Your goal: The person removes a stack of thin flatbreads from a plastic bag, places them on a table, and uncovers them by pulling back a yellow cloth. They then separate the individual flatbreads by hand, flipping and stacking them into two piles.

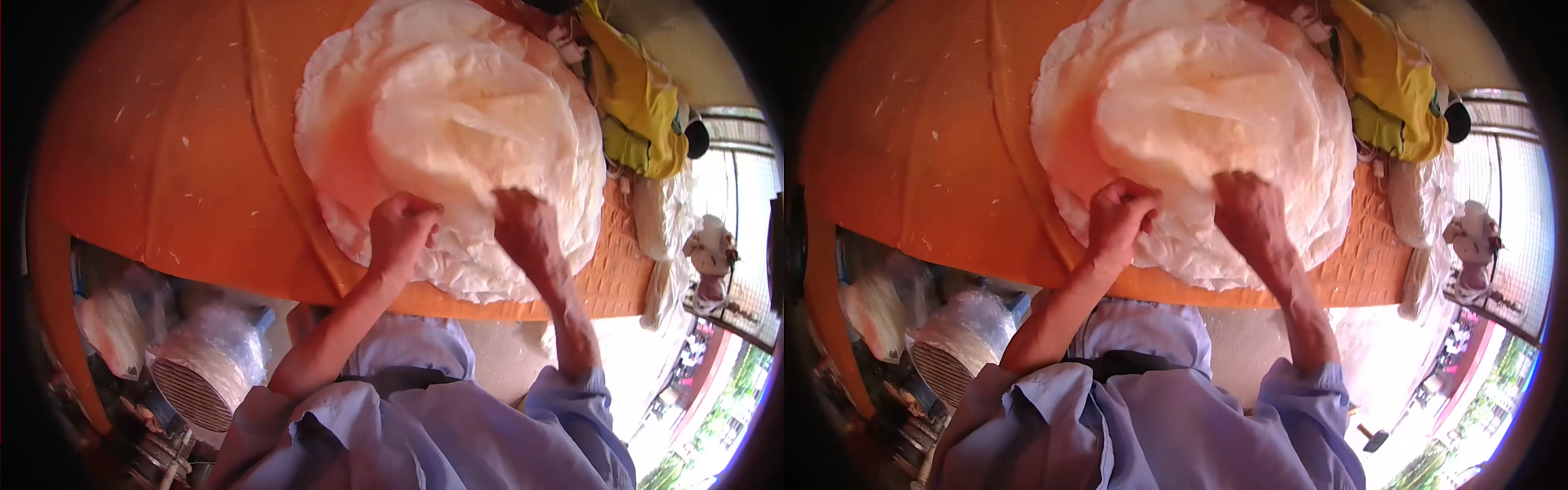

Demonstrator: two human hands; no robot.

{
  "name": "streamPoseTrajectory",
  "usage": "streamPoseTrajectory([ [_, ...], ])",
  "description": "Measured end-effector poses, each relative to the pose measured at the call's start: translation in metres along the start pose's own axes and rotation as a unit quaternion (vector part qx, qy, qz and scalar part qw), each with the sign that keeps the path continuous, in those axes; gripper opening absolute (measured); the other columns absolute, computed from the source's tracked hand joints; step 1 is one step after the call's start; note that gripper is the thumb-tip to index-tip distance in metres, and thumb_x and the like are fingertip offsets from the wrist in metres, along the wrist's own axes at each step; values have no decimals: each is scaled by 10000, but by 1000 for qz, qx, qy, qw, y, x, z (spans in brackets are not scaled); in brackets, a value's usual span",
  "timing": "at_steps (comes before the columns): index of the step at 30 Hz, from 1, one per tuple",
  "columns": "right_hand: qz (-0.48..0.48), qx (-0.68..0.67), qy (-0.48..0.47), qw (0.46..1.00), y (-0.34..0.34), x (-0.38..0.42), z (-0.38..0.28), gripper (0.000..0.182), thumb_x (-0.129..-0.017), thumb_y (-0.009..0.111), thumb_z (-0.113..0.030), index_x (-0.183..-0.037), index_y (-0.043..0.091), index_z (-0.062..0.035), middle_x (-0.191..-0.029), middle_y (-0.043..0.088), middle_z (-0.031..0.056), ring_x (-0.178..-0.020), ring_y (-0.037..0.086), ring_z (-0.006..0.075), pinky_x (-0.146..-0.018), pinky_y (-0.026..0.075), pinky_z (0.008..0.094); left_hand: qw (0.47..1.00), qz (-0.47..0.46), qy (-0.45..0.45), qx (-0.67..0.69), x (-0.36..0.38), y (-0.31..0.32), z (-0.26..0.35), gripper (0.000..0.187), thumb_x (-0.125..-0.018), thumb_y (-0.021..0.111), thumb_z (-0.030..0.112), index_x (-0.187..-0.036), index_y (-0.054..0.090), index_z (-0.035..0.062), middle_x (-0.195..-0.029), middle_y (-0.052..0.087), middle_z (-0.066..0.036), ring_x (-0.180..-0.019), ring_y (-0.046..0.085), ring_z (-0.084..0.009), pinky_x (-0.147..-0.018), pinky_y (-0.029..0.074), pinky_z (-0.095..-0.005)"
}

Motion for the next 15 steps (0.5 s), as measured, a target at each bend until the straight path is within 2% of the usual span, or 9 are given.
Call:
streamPoseTrajectory([
  [1,12,12,3,1000,-12,-9,3,103,-704,569,-28,-792,584,-80,-705,613,121,-672,620,310,-602,498,418,1000,11,-3,1,0,2,-2,133,-779,687,67,-731,568,34,-632,588,-50,-464,505,-95,-409,360,-221],
  [2,-15,43,29,999,-28,-22,3,217,-723,572,8,-911,651,-66,-796,654,139,-743,639,318,-674,516,403,1000,6,-4,-15,0,1,-4,136,-780,689,71,-737,565,35,-631,588,-51,-464,506,-97,-408,359,-221],
  [4,19,73,31,997,-69,-41,-2,254,-730,558,32,-934,653,-88,-831,660,127,-756,644,306,-685,517,398,999,-3,-1,-48,0,-8,-5,143,-784,692,81,-748,560,39,-630,587,-54,-463,507,-101,-406,357,-222],
  [6,105,96,14,990,-117,-43,-19,297,-709,561,75,-950,656,-70,-848,671,112,-765,654,280,-677,529,371,999,-24,-11,-18,-3,-10,-10,146,-810,691,101,-773,561,45,-653,597,-58,-519,556,-112,-462,392,-221],
  [8,119,144,15,982,-125,-33,-28,312,-690,554,97,-942,654,-56,-855,676,105,-779,656,272,-675,534,366,999,-35,-17,13,2,-10,-11,142,-829,687,109,-788,568,44,-693,612,-58,-586,597,-118,-517,447,-225],
  [10,57,47,-13,997,-75,-17,-24,322,-670,550,103,-934,649,-53,-835,670,100,-767,649,269,-661,531,367,995,-61,-12,77,1,-8,-14,111,-857,662,101,-815,575,45,-759,629,-56,-678,626,-132,-614,513,-260],
  [12,-61,18,28,998,-8,-7,-9,298,-667,559,53,-934,642,-52,-803,654,91,-754,632,277,-667,520,378,988,-87,-11,130,-1,-7,-19,80,-879,638,91,-840,582,48,-821,639,-53,-755,643,-145,-698,558,-301],
  [13,-110,34,29,993,7,-6,-9,143,-735,594,-61,-875,592,-36,-791,615,108,-777,602,298,-659,489,411,983,-100,-12,152,-2,-5,-22,65,-888,627,84,-852,585,51,-850,641,-51,-785,645,-151,-734,570,-324],
  [15,-53,-38,4,998,-1,-4,-16,236,-766,639,-150,-959,593,-22,-874,618,124,-845,595,313,-707,488,417,976,-118,-24,179,-3,-3,-20,34,-886,612,53,-896,591,28,-930,627,-58,-866,633,-158,-804,573,-354],
])
Point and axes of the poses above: each hand's wrist, its own x-axis away from the middle knuckle, its own y-axis out of the palm, z = x × y, the point moved 2 cm from there along -x, towards the middle knuckle
